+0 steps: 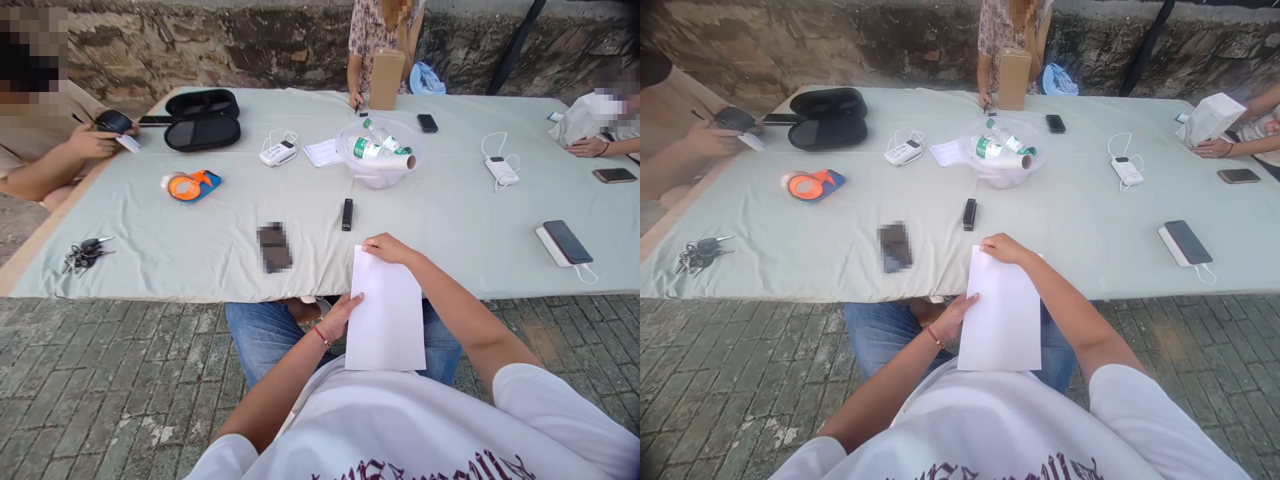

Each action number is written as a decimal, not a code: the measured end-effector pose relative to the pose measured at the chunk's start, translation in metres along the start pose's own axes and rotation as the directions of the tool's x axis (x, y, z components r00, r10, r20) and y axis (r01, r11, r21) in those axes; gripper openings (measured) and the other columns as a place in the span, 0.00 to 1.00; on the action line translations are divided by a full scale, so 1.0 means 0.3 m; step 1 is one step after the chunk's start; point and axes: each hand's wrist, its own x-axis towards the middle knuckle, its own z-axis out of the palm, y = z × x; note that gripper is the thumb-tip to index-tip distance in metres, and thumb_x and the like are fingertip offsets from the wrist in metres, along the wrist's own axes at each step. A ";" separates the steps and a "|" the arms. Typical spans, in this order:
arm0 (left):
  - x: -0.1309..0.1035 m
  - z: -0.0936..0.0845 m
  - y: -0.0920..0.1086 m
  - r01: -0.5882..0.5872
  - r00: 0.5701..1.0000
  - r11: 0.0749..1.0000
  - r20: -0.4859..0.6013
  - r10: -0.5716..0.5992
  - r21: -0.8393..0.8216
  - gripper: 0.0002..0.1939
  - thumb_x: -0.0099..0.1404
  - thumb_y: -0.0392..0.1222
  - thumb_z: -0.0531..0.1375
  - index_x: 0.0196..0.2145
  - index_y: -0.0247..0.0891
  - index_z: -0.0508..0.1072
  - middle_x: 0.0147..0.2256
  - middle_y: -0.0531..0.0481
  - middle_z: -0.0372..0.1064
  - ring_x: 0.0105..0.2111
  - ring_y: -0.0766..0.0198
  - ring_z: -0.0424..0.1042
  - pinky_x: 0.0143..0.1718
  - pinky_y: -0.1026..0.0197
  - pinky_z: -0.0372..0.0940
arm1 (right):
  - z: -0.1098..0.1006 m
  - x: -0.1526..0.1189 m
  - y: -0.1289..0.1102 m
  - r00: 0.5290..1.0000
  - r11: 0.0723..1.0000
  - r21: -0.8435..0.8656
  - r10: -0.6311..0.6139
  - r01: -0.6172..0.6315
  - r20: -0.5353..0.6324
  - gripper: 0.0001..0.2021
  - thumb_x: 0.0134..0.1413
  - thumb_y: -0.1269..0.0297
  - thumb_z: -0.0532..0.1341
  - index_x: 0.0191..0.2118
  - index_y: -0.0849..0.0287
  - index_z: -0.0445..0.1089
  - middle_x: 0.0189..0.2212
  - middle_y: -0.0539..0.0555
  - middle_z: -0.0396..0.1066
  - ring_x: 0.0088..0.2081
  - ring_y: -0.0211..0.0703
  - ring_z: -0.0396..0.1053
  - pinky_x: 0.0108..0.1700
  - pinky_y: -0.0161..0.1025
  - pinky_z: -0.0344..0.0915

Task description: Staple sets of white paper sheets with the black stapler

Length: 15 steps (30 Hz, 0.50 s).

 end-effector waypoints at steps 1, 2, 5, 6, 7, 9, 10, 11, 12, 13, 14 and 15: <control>0.007 0.006 0.018 -0.042 0.999 0.999 0.013 0.043 -0.017 0.26 0.58 0.52 0.69 0.49 0.33 0.73 0.48 0.37 0.75 0.45 0.50 0.76 0.49 0.51 0.68 | -0.006 0.000 -0.006 1.000 1.000 -0.006 0.002 -0.002 0.000 0.16 0.63 0.55 0.52 0.32 0.57 0.73 0.26 0.48 0.69 0.29 0.39 0.63 0.33 0.37 0.58; 0.016 0.012 0.039 -0.090 0.996 0.995 0.026 0.090 -0.033 0.26 0.58 0.53 0.68 0.50 0.35 0.73 0.49 0.38 0.75 0.47 0.51 0.75 0.50 0.51 0.67 | -0.009 0.001 -0.012 1.000 1.000 -0.011 0.003 -0.003 0.004 0.16 0.63 0.55 0.52 0.32 0.57 0.72 0.25 0.47 0.68 0.28 0.38 0.63 0.33 0.37 0.57; 0.058 0.033 0.111 -0.205 0.978 0.978 0.027 0.207 -0.047 0.25 0.60 0.56 0.66 0.48 0.36 0.73 0.49 0.40 0.75 0.50 0.52 0.73 0.53 0.52 0.65 | -0.012 0.007 -0.031 1.000 0.999 -0.047 -0.003 0.003 0.002 0.17 0.63 0.55 0.52 0.31 0.57 0.72 0.25 0.47 0.67 0.28 0.38 0.62 0.32 0.36 0.57; 0.076 0.039 0.134 -0.234 0.972 0.971 0.006 0.235 -0.044 0.25 0.59 0.56 0.66 0.47 0.35 0.73 0.48 0.40 0.75 0.49 0.52 0.73 0.53 0.53 0.65 | -0.011 0.012 -0.037 1.000 0.998 -0.068 -0.007 0.007 -0.004 0.17 0.63 0.55 0.52 0.31 0.57 0.72 0.25 0.48 0.68 0.28 0.39 0.63 0.32 0.36 0.57; 0.096 0.045 0.155 -0.256 0.967 0.966 -0.017 0.256 -0.031 0.24 0.59 0.55 0.67 0.46 0.35 0.73 0.46 0.41 0.76 0.48 0.52 0.73 0.53 0.52 0.65 | -0.010 0.019 -0.042 1.000 0.996 -0.091 -0.012 0.011 -0.009 0.17 0.64 0.55 0.51 0.32 0.56 0.72 0.26 0.48 0.69 0.29 0.39 0.64 0.33 0.37 0.58; 0.138 0.056 0.188 -0.256 0.965 0.967 -0.063 0.256 0.018 0.22 0.57 0.53 0.68 0.43 0.33 0.73 0.41 0.41 0.77 0.45 0.52 0.75 0.50 0.51 0.66 | -0.005 0.036 -0.047 1.000 0.989 -0.150 -0.013 0.009 -0.021 0.17 0.65 0.56 0.51 0.34 0.56 0.74 0.29 0.50 0.73 0.32 0.41 0.68 0.36 0.38 0.60; 0.159 0.060 0.201 -0.248 0.964 0.968 -0.091 0.251 0.040 0.22 0.56 0.52 0.69 0.41 0.33 0.73 0.39 0.41 0.77 0.44 0.51 0.75 0.49 0.51 0.67 | -0.003 0.046 -0.046 0.999 0.983 -0.183 -0.010 0.004 -0.034 0.16 0.65 0.57 0.50 0.37 0.55 0.74 0.33 0.51 0.75 0.35 0.43 0.70 0.39 0.39 0.62; 0.178 0.063 0.211 -0.243 0.961 0.968 -0.122 0.249 0.057 0.21 0.55 0.51 0.69 0.39 0.33 0.73 0.37 0.41 0.77 0.42 0.51 0.76 0.48 0.50 0.68 | -0.001 0.056 -0.043 0.998 0.976 -0.217 -0.012 -0.001 -0.057 0.16 0.66 0.58 0.50 0.42 0.55 0.75 0.38 0.52 0.77 0.40 0.45 0.71 0.42 0.40 0.63; 0.197 0.066 0.219 -0.243 0.956 0.968 -0.151 0.251 0.066 0.21 0.55 0.51 0.69 0.38 0.33 0.72 0.35 0.42 0.77 0.41 0.51 0.76 0.47 0.50 0.68 | 0.001 0.066 -0.037 0.996 0.968 -0.251 -0.018 -0.004 -0.088 0.17 0.67 0.60 0.49 0.48 0.54 0.74 0.44 0.54 0.76 0.45 0.47 0.71 0.46 0.41 0.63; 0.214 0.067 0.226 -0.248 0.951 0.966 -0.173 0.256 0.069 0.21 0.55 0.52 0.69 0.38 0.34 0.72 0.35 0.42 0.77 0.41 0.51 0.76 0.46 0.50 0.68 | 0.001 0.075 -0.030 0.992 0.959 -0.282 -0.028 -0.007 -0.120 0.18 0.67 0.61 0.48 0.53 0.54 0.71 0.50 0.55 0.74 0.50 0.48 0.69 0.49 0.43 0.63; 0.228 0.067 0.233 -0.251 0.948 0.966 -0.185 0.260 0.071 0.20 0.55 0.52 0.69 0.38 0.34 0.72 0.35 0.43 0.77 0.41 0.51 0.76 0.46 0.50 0.69 | 0.001 0.083 -0.021 0.989 0.951 -0.308 -0.041 -0.004 -0.140 0.20 0.68 0.62 0.47 0.58 0.54 0.68 0.55 0.55 0.71 0.54 0.49 0.67 0.51 0.44 0.63; 0.241 0.067 0.240 -0.248 0.948 0.966 -0.185 0.259 0.078 0.20 0.55 0.52 0.69 0.38 0.35 0.71 0.35 0.43 0.77 0.41 0.51 0.76 0.46 0.50 0.69 | -0.001 0.089 -0.011 0.989 0.944 -0.331 -0.051 0.002 -0.139 0.21 0.68 0.63 0.46 0.61 0.53 0.65 0.58 0.56 0.68 0.57 0.49 0.65 0.53 0.45 0.62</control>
